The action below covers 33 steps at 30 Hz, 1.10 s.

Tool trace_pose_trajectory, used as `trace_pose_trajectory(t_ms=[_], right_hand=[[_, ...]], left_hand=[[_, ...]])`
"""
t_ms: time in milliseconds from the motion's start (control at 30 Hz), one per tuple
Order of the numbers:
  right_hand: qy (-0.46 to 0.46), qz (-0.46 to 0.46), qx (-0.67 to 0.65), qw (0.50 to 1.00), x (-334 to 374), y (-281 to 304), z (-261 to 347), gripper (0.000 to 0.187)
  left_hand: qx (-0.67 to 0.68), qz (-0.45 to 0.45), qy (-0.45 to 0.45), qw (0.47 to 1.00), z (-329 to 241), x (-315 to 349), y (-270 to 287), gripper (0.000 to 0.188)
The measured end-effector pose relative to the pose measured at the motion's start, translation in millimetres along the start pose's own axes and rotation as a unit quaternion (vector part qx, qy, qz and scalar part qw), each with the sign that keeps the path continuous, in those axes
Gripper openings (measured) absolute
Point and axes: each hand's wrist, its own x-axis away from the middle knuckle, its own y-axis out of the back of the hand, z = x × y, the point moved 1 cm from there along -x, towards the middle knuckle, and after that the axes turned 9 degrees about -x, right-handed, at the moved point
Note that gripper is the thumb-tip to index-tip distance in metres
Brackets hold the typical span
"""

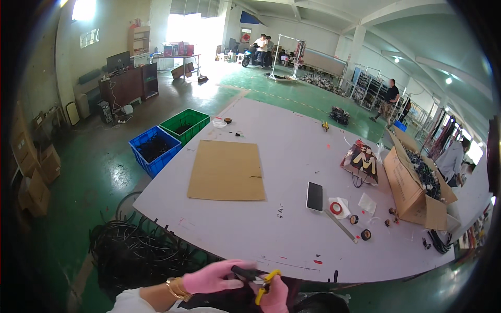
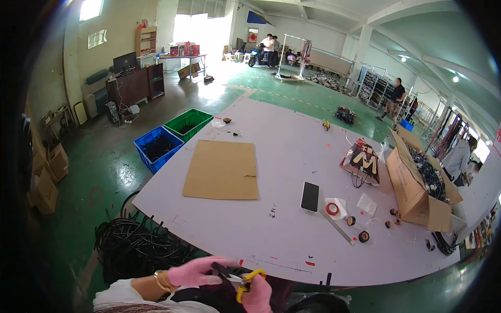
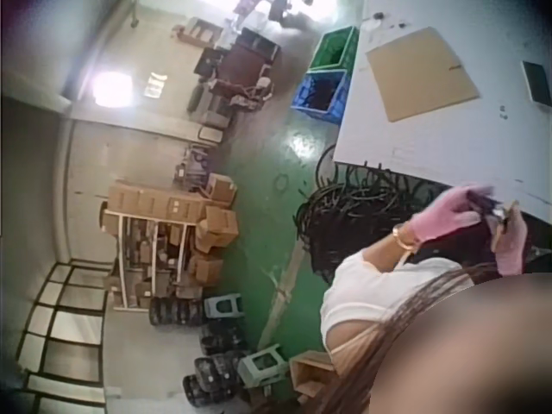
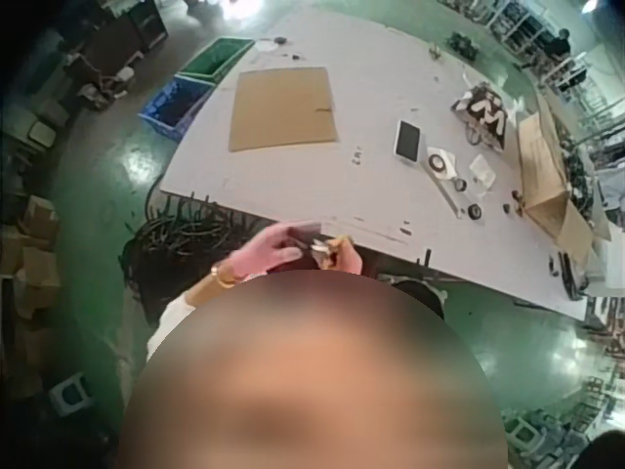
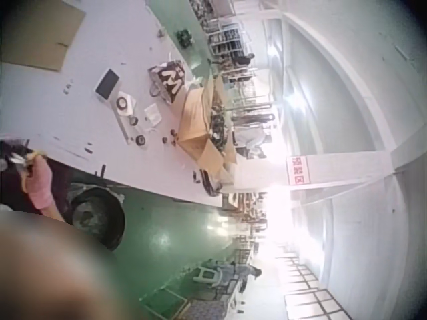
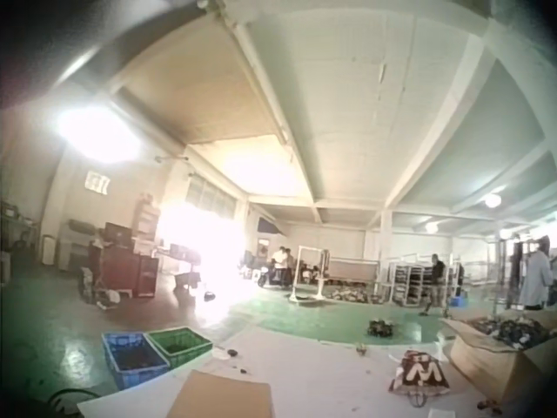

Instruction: The person is measuring and cutting long black plastic cables or tubes into shorter lengths using scissors at a workbench.

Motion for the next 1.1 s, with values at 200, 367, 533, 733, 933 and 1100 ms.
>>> trace_pose_trajectory(t_ms=[200,367,533,733,933,1100], right_hand=[[0.111,-0.026,0.011,0.993,-14,-29,7,0.033],[-0.167,-0.029,-0.350,0.921,-13,-40,13,0.022],[-0.160,-0.007,-0.202,0.966,-22,-50,20,0.020],[-0.041,0.013,-0.042,0.998,-35,-68,20,0.019],[-0.007,-0.011,-0.061,0.998,-44,-81,17,0.023],[0.032,0.007,0.050,0.998,-50,-88,26,0.032]], left_hand=[[0.242,-0.054,0.036,0.968,19,-12,-2,0.028],[0.291,-0.073,0.056,0.952,28,-11,15,0.029],[0.293,-0.130,0.087,0.943,38,-10,37,0.028],[0.342,-0.155,0.098,0.922,47,-11,53,0.024],[0.351,-0.167,0.146,0.910,46,-12,56,0.020],[0.330,-0.176,0.193,0.907,43,-10,59,0.018]])
